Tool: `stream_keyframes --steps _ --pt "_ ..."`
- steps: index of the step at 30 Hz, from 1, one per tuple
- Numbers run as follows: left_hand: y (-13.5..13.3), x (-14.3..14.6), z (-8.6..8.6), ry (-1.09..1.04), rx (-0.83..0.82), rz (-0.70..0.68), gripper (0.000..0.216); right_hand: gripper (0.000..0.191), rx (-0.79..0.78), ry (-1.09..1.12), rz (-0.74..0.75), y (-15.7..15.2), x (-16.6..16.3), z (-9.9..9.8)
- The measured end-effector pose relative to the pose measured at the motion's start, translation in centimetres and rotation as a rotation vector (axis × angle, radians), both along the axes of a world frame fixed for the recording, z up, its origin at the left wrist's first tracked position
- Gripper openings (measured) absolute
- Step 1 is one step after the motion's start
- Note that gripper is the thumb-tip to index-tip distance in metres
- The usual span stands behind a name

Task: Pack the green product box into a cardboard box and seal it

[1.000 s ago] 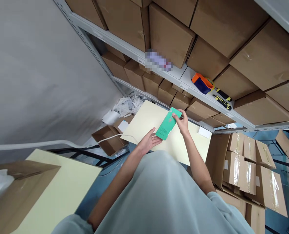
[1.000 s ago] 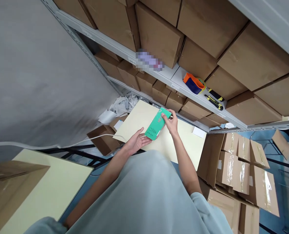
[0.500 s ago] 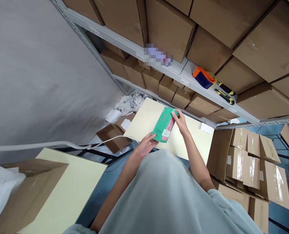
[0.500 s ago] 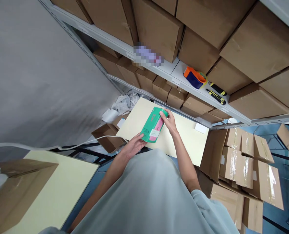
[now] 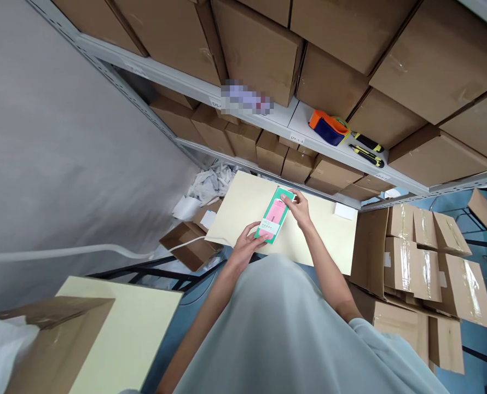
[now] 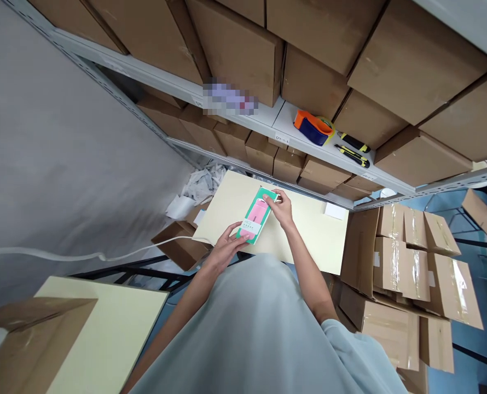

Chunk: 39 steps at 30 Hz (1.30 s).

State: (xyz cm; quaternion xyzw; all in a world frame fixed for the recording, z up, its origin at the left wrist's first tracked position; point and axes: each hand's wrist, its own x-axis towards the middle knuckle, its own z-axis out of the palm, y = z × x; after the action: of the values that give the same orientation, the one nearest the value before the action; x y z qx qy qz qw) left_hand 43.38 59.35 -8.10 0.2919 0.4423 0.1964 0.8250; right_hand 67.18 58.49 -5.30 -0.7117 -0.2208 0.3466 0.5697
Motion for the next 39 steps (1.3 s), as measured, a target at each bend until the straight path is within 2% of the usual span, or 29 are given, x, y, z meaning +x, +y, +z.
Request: stream_keyframes --steps 3,6,9,12,15,19,22,24,29,32,34,39 --pt "0.5 -0.6 -0.4 -0.031 -0.048 0.027 0.067 0.068 -0.007 0.059 0.047 -0.6 0.4 0.4" --pt "1.1 -1.5 -0.8 -0.131 -0.205 0.046 0.049 0.070 0.036 0.155 0.157 -1.5 1.0 1.4" --pt "1.5 -2.3 -1.0 -0.188 -0.329 0.022 0.047 0.074 0.066 0.235 0.259 -1.8 1.0 2.2" --pt "1.6 -2.6 -0.8 -0.236 -0.363 -0.070 0.048 0.069 0.066 0.228 0.231 -1.2 0.3 2.3" --pt "1.6 -2.6 -0.6 -0.231 -0.248 -0.114 0.061 0.066 0.025 0.159 0.134 -0.3 -0.7 1.7" --pt "1.6 -2.2 -0.4 -0.112 -0.015 -0.044 0.096 0.071 -0.047 0.123 0.035 0.7 -1.8 0.8" --pt "1.9 -2.3 -0.4 -0.084 0.016 -0.011 0.100 0.072 -0.041 0.086 0.029 0.8 -2.2 0.8" --pt "2.0 -2.7 -0.6 -0.147 -0.050 0.005 0.092 0.070 -0.003 0.073 0.090 0.6 -2.2 1.4" --pt "1.7 -4.1 -1.4 -0.258 -0.338 0.059 0.062 0.070 0.093 0.159 0.284 0.0 -2.0 3.5" --pt "1.5 -4.2 -1.4 -0.286 -0.409 0.017 0.059 0.069 0.083 0.180 0.285 0.1 -2.4 3.9" --pt "1.5 -3.9 -1.0 -0.298 -0.356 0.007 0.062 0.067 0.055 0.144 0.222 0.4 -2.7 3.7" --pt "1.9 -3.1 0.0 -0.189 -0.067 0.034 0.084 0.069 -0.012 0.111 0.072 0.3 -2.7 2.7"
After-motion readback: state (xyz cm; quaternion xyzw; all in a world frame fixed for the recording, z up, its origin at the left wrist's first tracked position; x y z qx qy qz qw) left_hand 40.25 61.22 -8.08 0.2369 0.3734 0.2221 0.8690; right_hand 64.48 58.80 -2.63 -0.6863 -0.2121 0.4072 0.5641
